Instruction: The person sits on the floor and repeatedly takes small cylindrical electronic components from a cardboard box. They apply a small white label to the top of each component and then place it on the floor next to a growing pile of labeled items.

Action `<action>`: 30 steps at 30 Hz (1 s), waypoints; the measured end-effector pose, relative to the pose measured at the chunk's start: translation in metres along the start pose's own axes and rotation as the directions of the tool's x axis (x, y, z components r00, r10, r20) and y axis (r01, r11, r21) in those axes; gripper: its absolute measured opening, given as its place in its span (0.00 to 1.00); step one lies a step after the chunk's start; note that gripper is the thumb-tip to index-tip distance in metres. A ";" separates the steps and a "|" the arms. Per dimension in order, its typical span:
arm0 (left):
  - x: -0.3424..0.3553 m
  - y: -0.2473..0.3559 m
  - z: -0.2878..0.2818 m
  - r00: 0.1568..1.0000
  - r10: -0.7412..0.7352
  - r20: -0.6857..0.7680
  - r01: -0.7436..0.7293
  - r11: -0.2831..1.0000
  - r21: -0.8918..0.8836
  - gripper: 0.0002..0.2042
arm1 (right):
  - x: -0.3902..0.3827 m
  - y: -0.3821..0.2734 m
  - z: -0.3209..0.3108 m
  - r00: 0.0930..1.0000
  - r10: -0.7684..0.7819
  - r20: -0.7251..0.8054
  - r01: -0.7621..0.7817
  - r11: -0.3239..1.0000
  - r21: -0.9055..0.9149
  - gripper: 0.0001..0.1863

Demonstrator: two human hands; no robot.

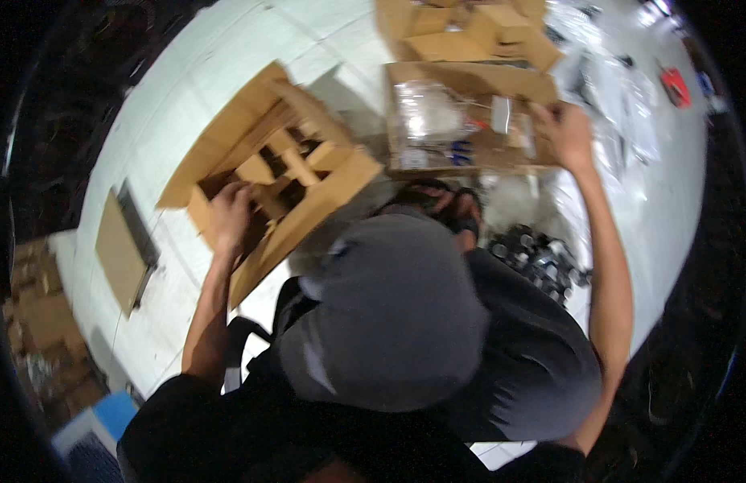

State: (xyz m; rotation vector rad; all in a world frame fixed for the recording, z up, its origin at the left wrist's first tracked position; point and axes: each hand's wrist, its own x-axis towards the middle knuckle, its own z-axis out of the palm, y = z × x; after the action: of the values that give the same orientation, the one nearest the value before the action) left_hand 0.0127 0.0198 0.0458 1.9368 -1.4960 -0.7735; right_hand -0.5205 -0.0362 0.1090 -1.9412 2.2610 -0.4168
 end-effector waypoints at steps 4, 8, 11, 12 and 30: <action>0.012 -0.056 0.026 0.991 -0.114 -0.067 0.130 0.928 0.349 0.18 | -0.016 -0.026 -0.015 0.998 -0.008 0.069 -0.005 0.983 0.186 0.16; 0.003 -0.062 0.011 0.955 -0.297 0.007 0.295 0.953 0.070 0.16 | -0.041 -0.109 -0.033 0.981 -0.109 0.158 0.075 0.975 0.210 0.14; -0.014 -0.050 0.002 0.913 -0.293 0.283 0.005 0.704 0.710 0.19 | -0.065 -0.160 -0.047 0.961 -0.211 0.181 0.155 0.948 0.279 0.12; -0.022 -0.062 -0.006 0.902 -0.326 0.284 0.004 0.662 0.749 0.19 | -0.072 -0.173 -0.046 0.945 -0.274 0.177 0.207 0.924 0.321 0.11; 0.051 -0.174 -0.033 0.953 -0.198 0.231 -0.018 0.720 0.694 0.53 | -0.113 -0.192 -0.056 0.915 -0.340 0.215 0.208 0.858 0.470 0.05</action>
State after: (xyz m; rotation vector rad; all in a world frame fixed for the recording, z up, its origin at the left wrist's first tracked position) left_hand 0.1599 0.0101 -0.0654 2.5373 -2.1056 -0.5956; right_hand -0.3357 0.0566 0.2102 -1.9302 1.5430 -0.5711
